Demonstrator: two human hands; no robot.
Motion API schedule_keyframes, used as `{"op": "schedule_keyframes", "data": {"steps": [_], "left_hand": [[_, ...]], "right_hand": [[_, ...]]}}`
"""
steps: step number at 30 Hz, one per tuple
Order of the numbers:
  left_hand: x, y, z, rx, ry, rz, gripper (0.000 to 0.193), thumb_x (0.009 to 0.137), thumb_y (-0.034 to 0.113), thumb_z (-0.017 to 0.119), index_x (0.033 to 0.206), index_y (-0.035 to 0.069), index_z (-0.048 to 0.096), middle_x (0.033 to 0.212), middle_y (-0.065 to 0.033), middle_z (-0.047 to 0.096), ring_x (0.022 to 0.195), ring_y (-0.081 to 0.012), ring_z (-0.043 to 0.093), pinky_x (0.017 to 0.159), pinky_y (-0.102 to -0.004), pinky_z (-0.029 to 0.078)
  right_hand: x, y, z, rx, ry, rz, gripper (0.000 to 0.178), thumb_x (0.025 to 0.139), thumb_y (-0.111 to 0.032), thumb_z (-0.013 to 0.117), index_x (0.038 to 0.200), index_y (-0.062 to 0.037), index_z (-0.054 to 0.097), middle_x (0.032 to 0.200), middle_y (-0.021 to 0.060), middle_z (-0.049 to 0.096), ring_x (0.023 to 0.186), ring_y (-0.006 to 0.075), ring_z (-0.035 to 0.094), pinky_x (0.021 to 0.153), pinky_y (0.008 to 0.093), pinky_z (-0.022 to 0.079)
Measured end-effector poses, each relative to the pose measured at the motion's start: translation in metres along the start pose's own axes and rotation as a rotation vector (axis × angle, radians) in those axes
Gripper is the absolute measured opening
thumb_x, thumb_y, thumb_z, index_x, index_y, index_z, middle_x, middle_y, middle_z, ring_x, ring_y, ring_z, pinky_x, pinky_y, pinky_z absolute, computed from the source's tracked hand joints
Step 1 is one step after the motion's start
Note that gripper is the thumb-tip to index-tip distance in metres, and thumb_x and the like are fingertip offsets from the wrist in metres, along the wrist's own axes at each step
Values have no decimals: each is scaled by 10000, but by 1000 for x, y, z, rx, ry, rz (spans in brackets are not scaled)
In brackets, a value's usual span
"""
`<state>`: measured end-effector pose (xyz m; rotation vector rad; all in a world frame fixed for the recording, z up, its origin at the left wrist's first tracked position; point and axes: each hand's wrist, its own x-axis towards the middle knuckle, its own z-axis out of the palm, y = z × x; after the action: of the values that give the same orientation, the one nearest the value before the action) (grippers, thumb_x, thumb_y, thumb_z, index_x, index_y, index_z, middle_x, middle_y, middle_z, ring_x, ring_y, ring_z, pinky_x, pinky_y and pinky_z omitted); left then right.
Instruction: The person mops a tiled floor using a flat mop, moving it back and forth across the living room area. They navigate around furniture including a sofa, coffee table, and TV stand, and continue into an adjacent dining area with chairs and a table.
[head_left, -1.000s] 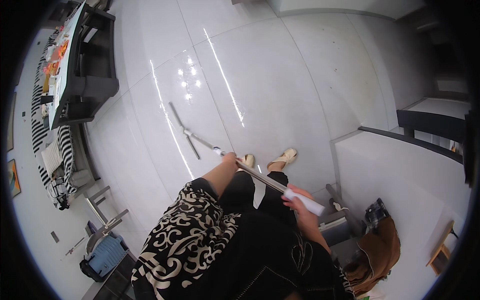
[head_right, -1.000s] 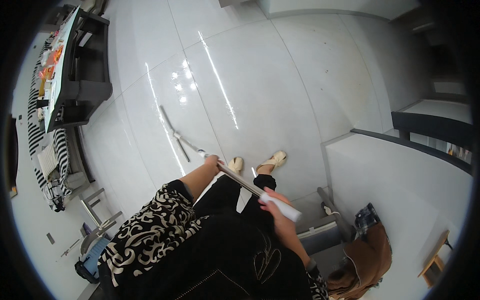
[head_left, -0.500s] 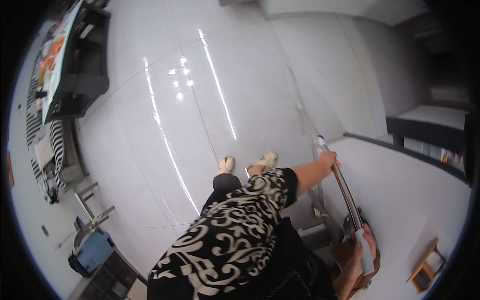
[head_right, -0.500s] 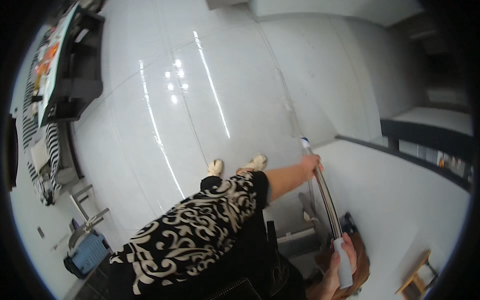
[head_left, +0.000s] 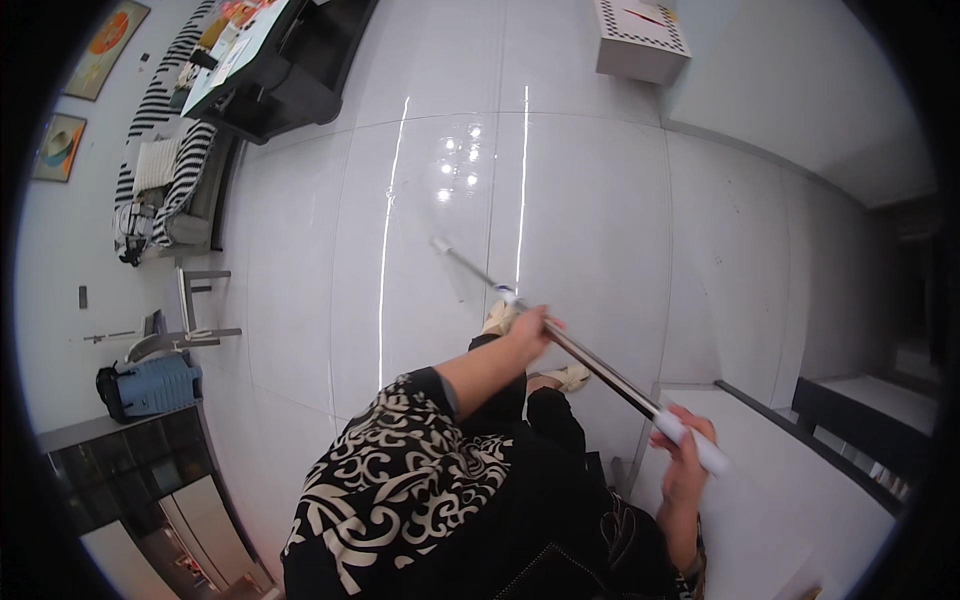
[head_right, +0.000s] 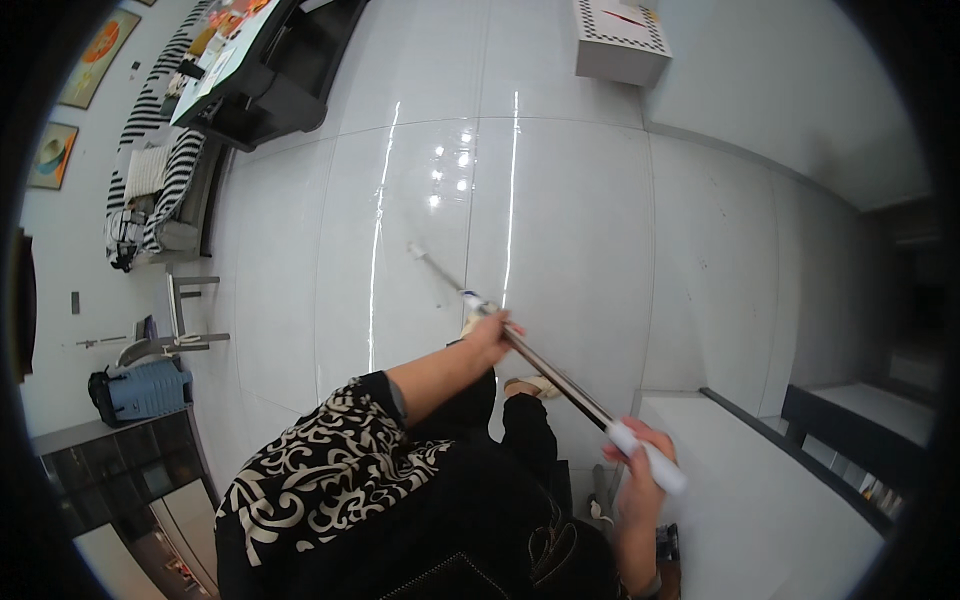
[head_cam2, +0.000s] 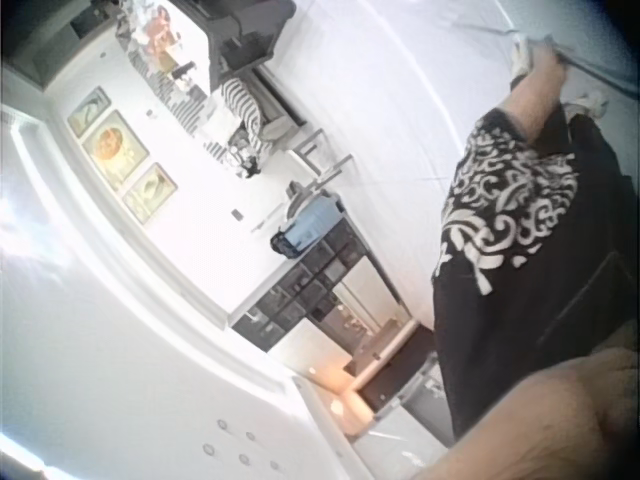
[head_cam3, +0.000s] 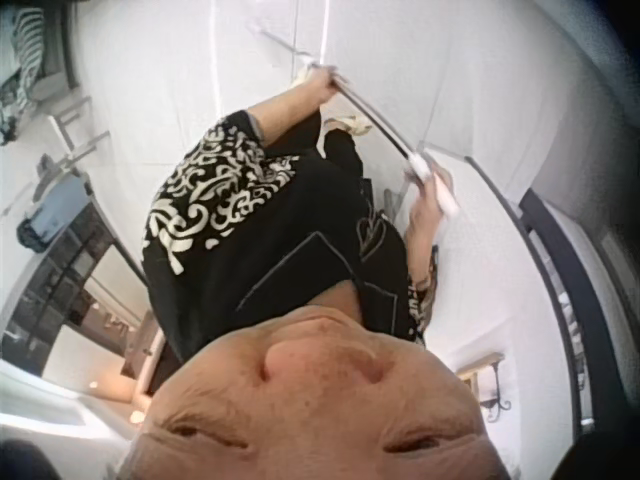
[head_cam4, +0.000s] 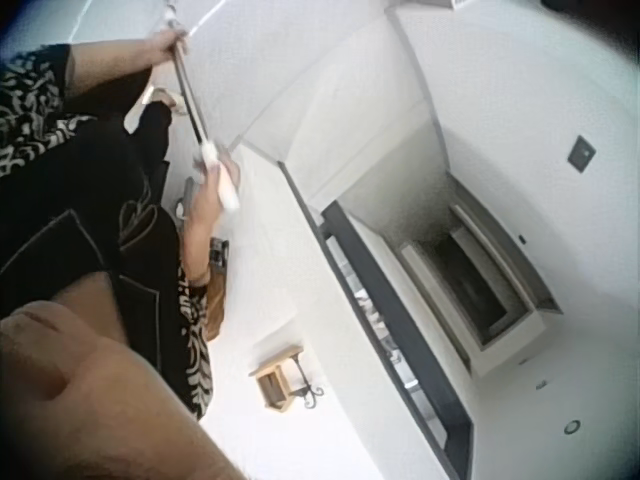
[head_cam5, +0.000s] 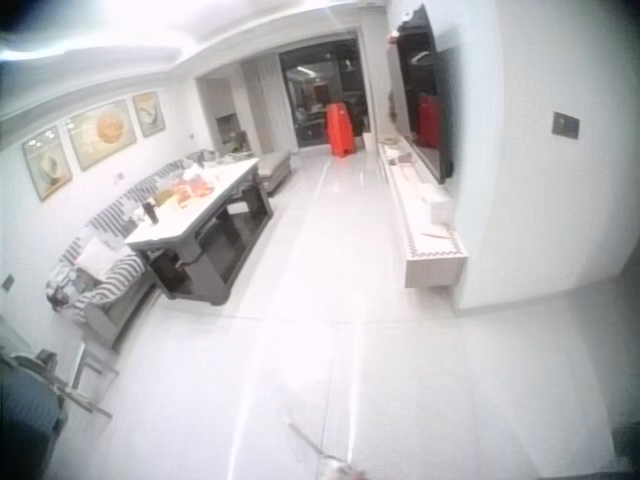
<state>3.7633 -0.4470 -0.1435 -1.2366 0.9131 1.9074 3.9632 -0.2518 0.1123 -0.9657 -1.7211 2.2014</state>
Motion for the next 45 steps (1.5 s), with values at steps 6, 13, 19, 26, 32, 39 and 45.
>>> {"op": "schedule_keyframes", "data": {"steps": [6, 13, 19, 26, 32, 39, 45], "left_hand": [[36, 136, -132, -380, 365, 248, 203, 926, 153, 502, 1026, -9, 432, 848, -159, 552, 658, -239, 585, 579, -346, 566], [81, 246, -241, -524, 475, 320, 115, 914, 127, 457, 824, 71, 414, 645, -74, 464, 534, -185, 480, 485, -325, 455], [129, 347, -230, -497, 411, 280, 79, 910, 88, 427, 874, 25, 395, 608, -99, 441, 510, -228, 468, 519, -377, 458], [183, 365, -79, -93, 278, 206, 82, 814, 87, 495, 742, 47, 484, 620, -122, 496, 572, -267, 540, 487, -439, 405], [126, 274, 100, 93, 77, 2, 155, 823, 84, 510, 826, -66, 475, 646, -173, 556, 507, -271, 585, 440, -412, 503], [64, 258, 177, -6, -39, -86, 162, 833, 94, 528, 891, -40, 458, 705, -148, 548, 576, -248, 591, 504, -395, 523], [111, 341, 36, -35, 75, 207, 171, 877, 196, 473, 782, 61, 515, 665, -132, 590, 600, -255, 588, 505, -384, 442]], "right_hand": [[90, 34, 162, -32, -566, 233, 234, 872, -67, 556, 1088, 21, 565, 1142, 194, 588, 878, 249, 650, 784, 317, 539], [155, 79, 330, -56, -811, 363, 199, 872, -36, 579, 1070, -12, 578, 1247, 158, 544, 917, 214, 639, 814, 291, 526], [204, 89, 413, -68, -644, 428, 210, 882, -28, 557, 1086, 18, 569, 1255, 173, 536, 939, 228, 634, 823, 306, 534], [239, 42, 384, -105, -180, 373, 303, 910, -102, 506, 1190, 14, 497, 1259, 172, 532, 954, 256, 626, 853, 332, 522], [187, -44, 305, -141, 360, 256, 367, 935, -197, 477, 1249, -7, 454, 1236, 122, 563, 896, 212, 635, 789, 274, 534], [168, -109, 254, -235, 264, 24, 401, 928, -203, 537, 1243, 19, 429, 1175, 221, 545, 1058, 307, 568, 920, 381, 494], [253, -52, 316, -153, -152, 212, 353, 873, -148, 554, 1173, 28, 494, 1220, 217, 552, 929, 276, 643, 805, 358, 551]]}}
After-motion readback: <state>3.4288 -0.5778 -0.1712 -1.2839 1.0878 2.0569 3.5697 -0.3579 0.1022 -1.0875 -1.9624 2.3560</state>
